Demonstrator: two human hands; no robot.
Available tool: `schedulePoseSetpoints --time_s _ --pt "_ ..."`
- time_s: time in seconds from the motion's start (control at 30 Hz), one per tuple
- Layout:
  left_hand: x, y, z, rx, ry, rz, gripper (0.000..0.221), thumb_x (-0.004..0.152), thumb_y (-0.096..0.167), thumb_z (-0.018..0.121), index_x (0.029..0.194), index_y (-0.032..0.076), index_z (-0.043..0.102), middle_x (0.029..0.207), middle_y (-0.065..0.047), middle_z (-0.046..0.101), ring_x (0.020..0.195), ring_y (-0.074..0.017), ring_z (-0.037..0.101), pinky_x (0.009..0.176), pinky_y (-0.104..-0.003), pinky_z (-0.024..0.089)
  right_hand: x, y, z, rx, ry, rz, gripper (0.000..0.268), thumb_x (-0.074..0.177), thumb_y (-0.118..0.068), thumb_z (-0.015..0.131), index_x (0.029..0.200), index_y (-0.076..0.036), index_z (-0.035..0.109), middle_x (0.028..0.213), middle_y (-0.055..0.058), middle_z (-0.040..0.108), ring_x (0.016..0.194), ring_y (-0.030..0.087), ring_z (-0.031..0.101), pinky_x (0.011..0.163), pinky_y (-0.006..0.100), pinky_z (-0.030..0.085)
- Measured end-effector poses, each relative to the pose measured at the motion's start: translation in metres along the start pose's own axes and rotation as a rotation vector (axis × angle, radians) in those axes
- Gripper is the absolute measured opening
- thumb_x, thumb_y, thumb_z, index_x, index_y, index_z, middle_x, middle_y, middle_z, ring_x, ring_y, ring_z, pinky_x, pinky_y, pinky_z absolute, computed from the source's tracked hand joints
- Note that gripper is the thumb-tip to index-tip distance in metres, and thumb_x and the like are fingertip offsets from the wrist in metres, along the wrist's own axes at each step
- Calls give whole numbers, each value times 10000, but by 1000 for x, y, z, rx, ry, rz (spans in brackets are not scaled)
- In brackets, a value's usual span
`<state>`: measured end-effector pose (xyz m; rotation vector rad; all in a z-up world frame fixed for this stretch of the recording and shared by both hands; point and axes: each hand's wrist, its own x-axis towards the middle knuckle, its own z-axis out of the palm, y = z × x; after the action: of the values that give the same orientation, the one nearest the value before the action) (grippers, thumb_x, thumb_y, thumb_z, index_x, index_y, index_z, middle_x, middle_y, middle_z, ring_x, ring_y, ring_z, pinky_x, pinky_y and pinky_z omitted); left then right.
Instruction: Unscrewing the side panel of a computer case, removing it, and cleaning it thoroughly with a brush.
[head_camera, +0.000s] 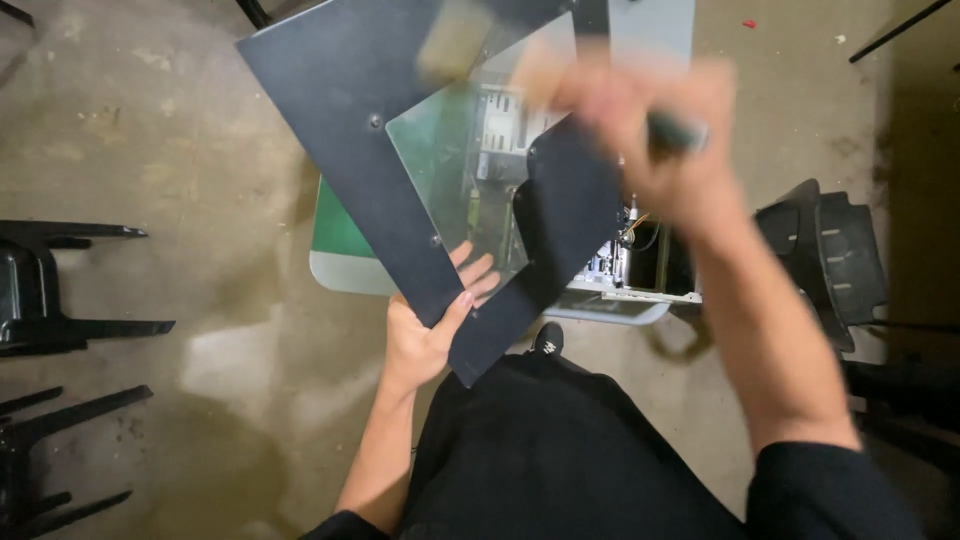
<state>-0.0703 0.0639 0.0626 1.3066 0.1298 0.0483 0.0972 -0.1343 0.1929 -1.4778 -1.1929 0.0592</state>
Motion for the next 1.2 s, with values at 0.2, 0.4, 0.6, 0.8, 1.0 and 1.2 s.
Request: schedulePoseSetpoints --time_s 0.2,0.4,0.6,0.8,1.0,1.2 --pt "4 -6 -8 17 -120 82 460 1000 89 616 1413 -79 505 1354 -233 660 1138 -328 739 976 -407 645 15 3 17 -174 -201 -261 125 1026 -159 598 950 -175 696 1013 31 754 835 179 754 698 310 578" --pt "0 5 -9 233 -182 143 267 1012 149 617 1207 3 725 1392 -127 655 1194 -227 703 953 -349 673 25 -12 24 -605 218 -327 434 1186 -160 427 1072 177 674 1115 369 712 1007 458 771 864 455 599" --pt "7 -7 -24 -195 -294 109 563 1010 57 618 1493 -82 362 1489 -301 507 1357 -415 563 1186 -547 470 -26 -24 33 -368 -443 -293 231 1006 -195 691 1121 4 667 1216 278 698 613 195 660 501 277 608" --pt "26 24 -40 232 -152 104 453 955 201 698 1367 27 624 1443 -81 627 1280 -157 609 1196 -361 443 -41 -21 30 -894 -214 -394 219 1019 23 679 896 -151 732 1085 69 755 1187 318 694 1044 409 530" --pt "46 29 -54 -196 -251 -29 876 919 545 640 1486 -82 410 1324 -345 633 1060 -448 737 835 -435 642 -64 -28 6 -65 -619 -202 163 1017 -105 603 910 4 659 1017 196 737 1088 397 727 1076 543 540" --pt "54 35 -53 -189 -231 22 812 952 478 618 1486 -92 396 1321 -338 627 1087 -468 720 867 -534 661 -104 9 -34 -908 -125 -78 245 1020 25 768 1259 71 736 1297 199 739 1193 308 725 1049 407 571"
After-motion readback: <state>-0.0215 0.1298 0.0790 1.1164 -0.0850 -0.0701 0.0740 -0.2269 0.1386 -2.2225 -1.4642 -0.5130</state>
